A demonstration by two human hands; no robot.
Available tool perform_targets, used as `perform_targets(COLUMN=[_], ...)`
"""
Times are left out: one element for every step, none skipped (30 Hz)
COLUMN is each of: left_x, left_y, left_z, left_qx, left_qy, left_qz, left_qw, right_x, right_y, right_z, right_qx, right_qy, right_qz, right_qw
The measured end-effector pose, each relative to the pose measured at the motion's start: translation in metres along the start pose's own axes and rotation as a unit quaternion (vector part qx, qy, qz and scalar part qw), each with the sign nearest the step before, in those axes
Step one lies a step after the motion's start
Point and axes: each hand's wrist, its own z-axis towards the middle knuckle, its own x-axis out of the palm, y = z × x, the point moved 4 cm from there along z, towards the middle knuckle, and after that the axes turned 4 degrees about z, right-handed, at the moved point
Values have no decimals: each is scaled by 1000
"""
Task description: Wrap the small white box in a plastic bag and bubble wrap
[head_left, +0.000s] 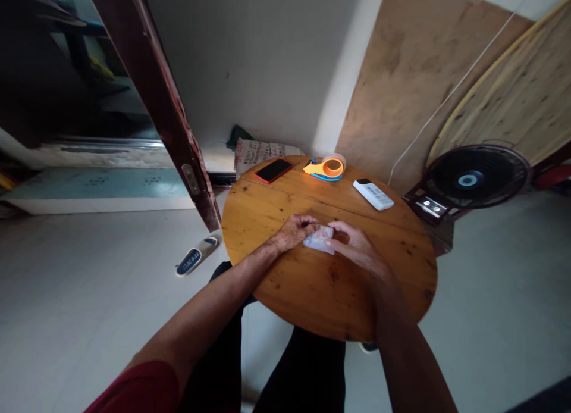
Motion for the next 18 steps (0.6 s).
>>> perform_targets(left_x=[0,0,0,0,0,0,0,0,0,0,1,1,1,1,2,1,1,1], left_y=[0,1,1,1,1,0,-1,-2,-3,-3,-4,-4,-4,-4,-4,-3,-3,-3], left_z=[0,1,1,1,0,0,0,-1,-1,-1,-2,-2,-2,-2,-2,-1,-1,-1], left_qx=[1,0,-1,-4,-8,-11,-13,-13,-14,-16,-18,-19,-20,-20,-19,-17,-15,-13], left_qy=[-1,-3,-5,-7,-8,-8,-8,-8,-7,-6,-5,-5,-4,-3,-2,-3,-3,-3], left_qz=[0,2,3,3,1,-1,-2,-3,-4,-6,-9,-14,-19,-23,-25,-25,-23,-20], left_qw=[1000,1000,1000,1000,1000,1000,1000,1000,1000,1000,1000,1000,1000,1000,1000,1000,1000,1000], right_x=[0,0,1,1,2,2,3,3,4,4,5,6,6,7,7,8,8,9], right_y=[0,1,1,1,1,1,2,2,2,2,3,2,2,2,1,0,0,-1], right_z=[0,0,0,0,-1,-1,-1,-1,-1,0,0,1,1,2,2,2,2,3], right_qx=[-3,-5,-7,-7,-6,-4,-2,0,0,0,0,-1,-2,-3,-4,-5,-6,-7], right_qy=[2,4,7,10,12,13,13,9,7,5,6,10,13,16,18,20,23,25], right_qz=[-1,0,2,4,6,7,7,6,5,2,0,-3,-5,-7,-6,-2,3,8], right_qw=[1000,1000,1000,1000,1000,1000,1000,1000,1000,1000,1000,1000,1000,1000,1000,1000,1000,1000])
